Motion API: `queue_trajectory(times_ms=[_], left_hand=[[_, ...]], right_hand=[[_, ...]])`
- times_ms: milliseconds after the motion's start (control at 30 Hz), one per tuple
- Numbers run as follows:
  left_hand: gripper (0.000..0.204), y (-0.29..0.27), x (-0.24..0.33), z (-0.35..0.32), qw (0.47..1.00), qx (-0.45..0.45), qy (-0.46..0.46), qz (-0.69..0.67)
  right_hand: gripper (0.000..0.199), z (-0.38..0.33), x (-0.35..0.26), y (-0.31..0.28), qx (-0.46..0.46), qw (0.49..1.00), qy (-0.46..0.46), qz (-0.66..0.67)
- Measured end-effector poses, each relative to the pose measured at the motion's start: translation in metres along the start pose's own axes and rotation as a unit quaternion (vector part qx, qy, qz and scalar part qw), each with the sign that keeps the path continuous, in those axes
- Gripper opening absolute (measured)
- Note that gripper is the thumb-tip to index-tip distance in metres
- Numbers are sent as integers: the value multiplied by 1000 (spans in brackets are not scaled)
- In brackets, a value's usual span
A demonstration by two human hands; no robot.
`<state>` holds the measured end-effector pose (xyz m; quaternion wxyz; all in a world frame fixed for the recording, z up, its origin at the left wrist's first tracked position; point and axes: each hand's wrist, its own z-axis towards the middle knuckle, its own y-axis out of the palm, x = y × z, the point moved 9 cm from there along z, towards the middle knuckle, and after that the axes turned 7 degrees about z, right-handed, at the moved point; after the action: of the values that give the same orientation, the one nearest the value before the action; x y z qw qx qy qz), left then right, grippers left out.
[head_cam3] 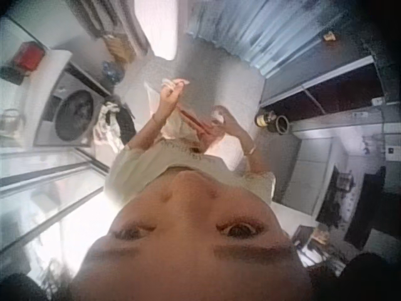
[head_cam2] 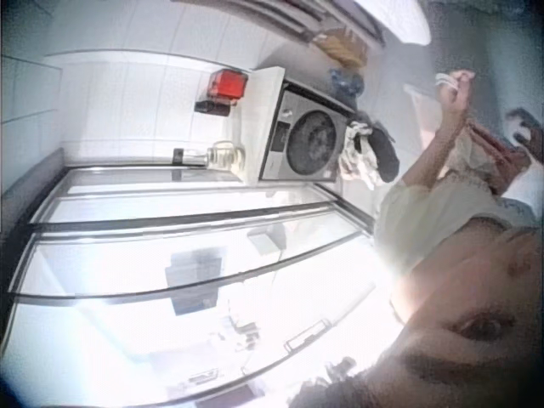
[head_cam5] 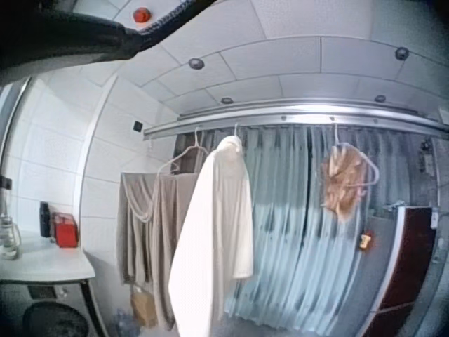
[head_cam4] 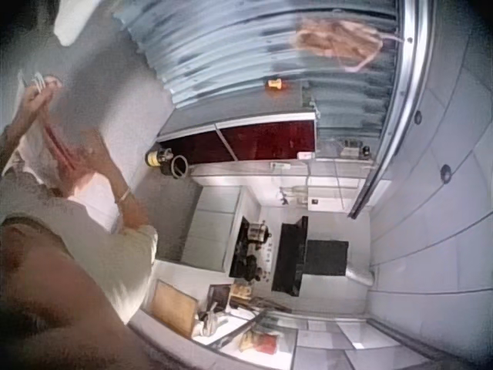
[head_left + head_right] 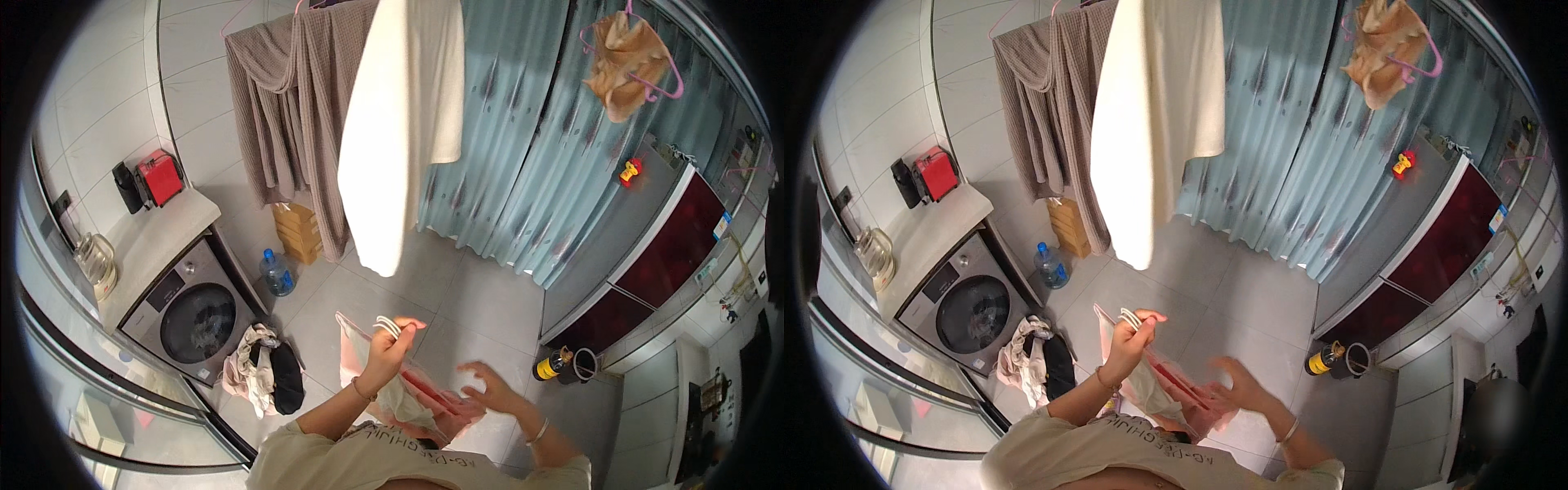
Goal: The person washes a beige undergarment insert in a bathroom sink by hand using water and soap, and then carries it to a balcony to hang it on a pink plastic hanger among other drying clothes.
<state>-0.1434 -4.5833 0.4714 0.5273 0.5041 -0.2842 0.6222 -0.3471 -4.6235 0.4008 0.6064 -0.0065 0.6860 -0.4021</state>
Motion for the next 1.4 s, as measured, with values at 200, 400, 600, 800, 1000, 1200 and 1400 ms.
queue_trajectory(times_ms=[200,400,600,800,1000,1200,1400], left_hand=[[20,-106,-27,20,998,22,-58,16],[18,-220,-20,59,997,60,-41,30],[17,-275,-31,94,995,32,-40,84],[16,-294,-35,118,993,26,-43,106],[16,-295,-48,139,996,-1,-62,62],[17,-293,-62,147,995,-30,-95,4],[19,-284,-64,151,993,-81,-80,-28]], right_hand=[[76,184,-47,-73,284,951,-53,-108],[64,386,-28,-91,457,867,-23,-197],[54,456,-2,-107,451,889,15,77],[46,428,-7,-139,316,738,-112,585],[47,331,-53,-153,540,772,77,327],[49,272,-250,-240,265,885,226,-309],[44,255,-546,-356,589,693,-296,-293]])
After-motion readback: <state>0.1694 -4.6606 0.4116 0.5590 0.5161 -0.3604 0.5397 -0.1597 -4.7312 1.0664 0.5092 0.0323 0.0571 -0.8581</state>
